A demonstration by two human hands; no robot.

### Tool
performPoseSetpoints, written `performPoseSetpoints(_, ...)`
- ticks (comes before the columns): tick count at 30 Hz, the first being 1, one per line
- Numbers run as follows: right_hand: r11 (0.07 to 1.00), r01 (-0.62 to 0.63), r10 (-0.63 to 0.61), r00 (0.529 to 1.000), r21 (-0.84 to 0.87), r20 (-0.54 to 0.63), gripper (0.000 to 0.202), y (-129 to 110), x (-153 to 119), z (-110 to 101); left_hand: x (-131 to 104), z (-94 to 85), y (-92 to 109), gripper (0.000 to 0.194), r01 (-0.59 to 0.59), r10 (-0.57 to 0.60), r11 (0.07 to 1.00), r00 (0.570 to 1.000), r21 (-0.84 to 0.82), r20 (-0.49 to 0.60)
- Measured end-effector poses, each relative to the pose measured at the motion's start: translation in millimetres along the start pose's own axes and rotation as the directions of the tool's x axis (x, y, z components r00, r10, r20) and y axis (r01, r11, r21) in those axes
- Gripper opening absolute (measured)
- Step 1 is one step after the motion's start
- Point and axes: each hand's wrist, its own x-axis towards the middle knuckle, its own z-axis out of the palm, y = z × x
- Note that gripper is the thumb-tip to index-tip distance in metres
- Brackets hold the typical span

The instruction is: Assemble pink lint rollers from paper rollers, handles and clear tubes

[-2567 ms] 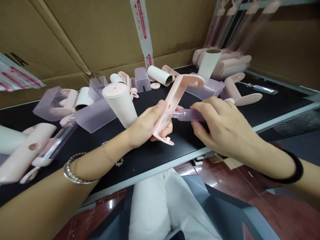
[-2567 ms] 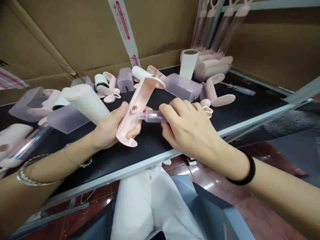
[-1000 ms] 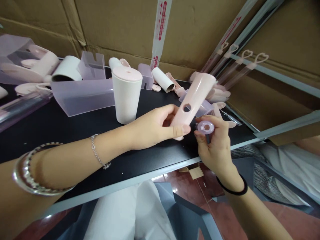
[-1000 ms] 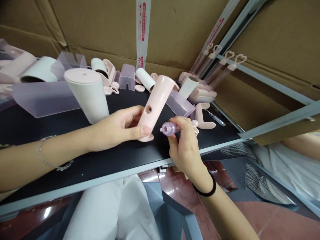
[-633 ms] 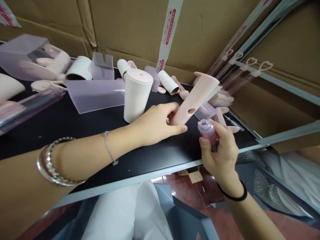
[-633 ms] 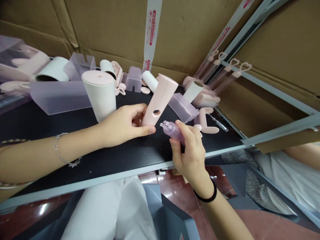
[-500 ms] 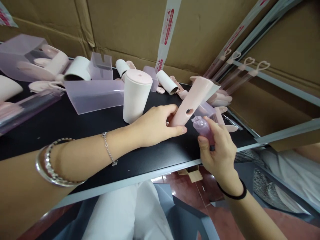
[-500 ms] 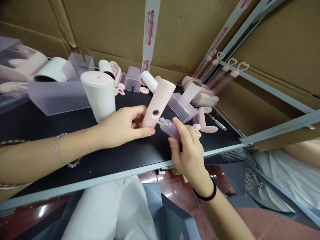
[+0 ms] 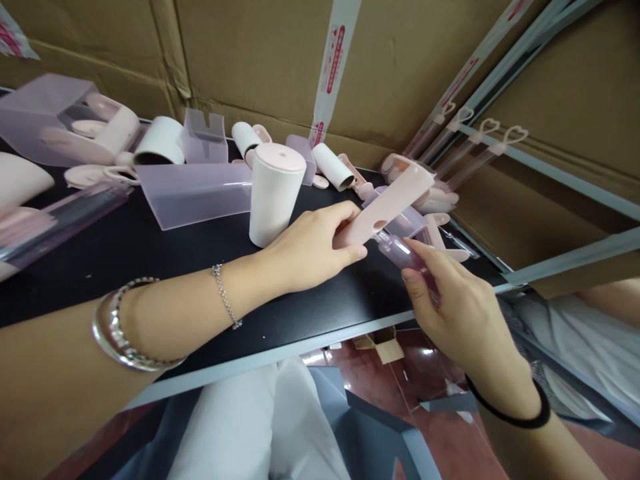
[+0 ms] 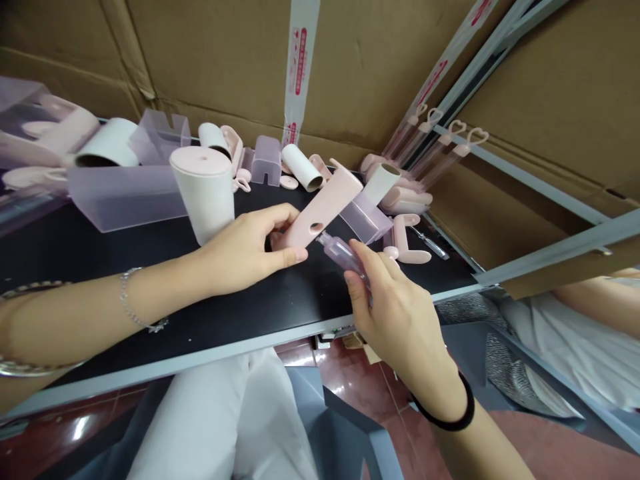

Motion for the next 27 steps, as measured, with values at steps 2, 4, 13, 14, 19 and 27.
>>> performPoseSetpoints(2, 0.998, -0.043, 0.044, 0.999, 0.036, -0.017, 0.035, 4, -2, 7, 1, 3.0, -3, 0.03, 0.009, -0.008, 0.979, 1.0, -0.202, 0.008)
performPoseSetpoints(4, 0.994, -0.073, 0.077, 0.996, 0.087, -0.047, 0.034, 6, -3, 15, 1, 5.2, -5, 0.033, 0.031, -0.021, 0.931, 0.999, -0.365, 0.032)
performPoseSetpoints(13, 0.975, -0.024, 0.067, 0.981, 0.223, -0.184, 0.031, -3, -3, 34, 1, 2.7, 2, 0.053, 0.168, -0.129, 0.944, 0.98, -0.282, 0.152)
performPoseSetpoints(14, 0.972, -0.016, 0.063, 0.979, 0.233, -0.195, 0.032, -4, -2, 35, 1, 3.2, 2, 0.054, 0.196, -0.15, 0.933, 0.974, -0.3, 0.17)
performPoseSetpoints(19, 0.972, 0.021, 0.025, 0.981, 0.235, -0.193, 0.03, -8, 5, 37, 0, 5.2, 0, 0.058, 0.183, -0.123, 0.923, 0.974, -0.34, 0.19)
performPoseSetpoints(27, 0.984, 0.021, 0.024, 0.969, 0.176, -0.247, 0.033, -10, 5, 38, 3, 2.1, -4, 0.054, 0.128, -0.069, 0.89, 0.986, -0.437, 0.149)
